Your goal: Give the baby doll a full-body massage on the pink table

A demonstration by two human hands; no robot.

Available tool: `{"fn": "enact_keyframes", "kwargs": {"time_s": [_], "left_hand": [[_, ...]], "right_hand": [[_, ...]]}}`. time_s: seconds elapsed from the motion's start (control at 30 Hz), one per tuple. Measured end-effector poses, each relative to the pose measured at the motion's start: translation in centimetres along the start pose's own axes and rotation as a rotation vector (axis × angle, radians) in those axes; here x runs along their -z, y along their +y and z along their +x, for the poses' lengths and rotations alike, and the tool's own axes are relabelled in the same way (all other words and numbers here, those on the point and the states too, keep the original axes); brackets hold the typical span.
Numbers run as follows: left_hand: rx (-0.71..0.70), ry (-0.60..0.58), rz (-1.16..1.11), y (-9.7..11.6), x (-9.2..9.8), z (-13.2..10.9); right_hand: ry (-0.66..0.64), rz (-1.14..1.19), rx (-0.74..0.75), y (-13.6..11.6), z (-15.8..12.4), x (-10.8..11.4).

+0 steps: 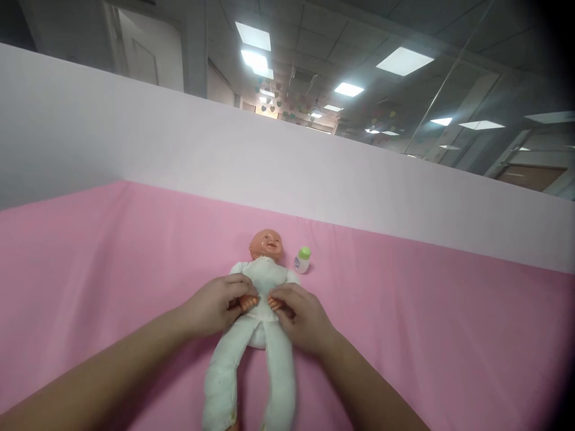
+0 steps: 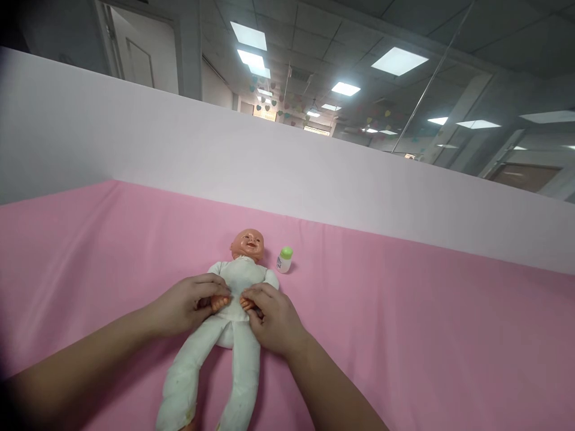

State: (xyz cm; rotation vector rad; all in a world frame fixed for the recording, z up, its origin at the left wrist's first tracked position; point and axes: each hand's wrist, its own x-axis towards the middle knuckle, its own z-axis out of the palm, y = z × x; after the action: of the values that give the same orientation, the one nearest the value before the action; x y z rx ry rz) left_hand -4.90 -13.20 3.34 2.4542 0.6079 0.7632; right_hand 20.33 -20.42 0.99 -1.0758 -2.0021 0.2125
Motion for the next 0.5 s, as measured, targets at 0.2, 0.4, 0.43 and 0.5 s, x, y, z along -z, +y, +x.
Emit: {"fn": "enact_keyframes", "kwargs": {"time_s": [0.2,0.4,0.43,0.5], "left_hand": [[0.403,0.412,0.011,-2.3,2.2,-0.2],[0.791,0.584,-0.030,-8.9,6.0,-1.4],[0.846,0.558,-0.030,-10.0,6.3,-1.5],[0.923,0.547,-0.052,-11.9,6.6,-1.8]], "right_hand": [[0.381,0.020,-0.338,2.2,-0.2,2.3],[0.622,0.264,-0.795,9.1,-1.2,5.9],[0.592,0.264,-0.879,10.3,-1.5,6.2],[0.518,0.271,-0.985,12.1,-2.1,6.3]]}}
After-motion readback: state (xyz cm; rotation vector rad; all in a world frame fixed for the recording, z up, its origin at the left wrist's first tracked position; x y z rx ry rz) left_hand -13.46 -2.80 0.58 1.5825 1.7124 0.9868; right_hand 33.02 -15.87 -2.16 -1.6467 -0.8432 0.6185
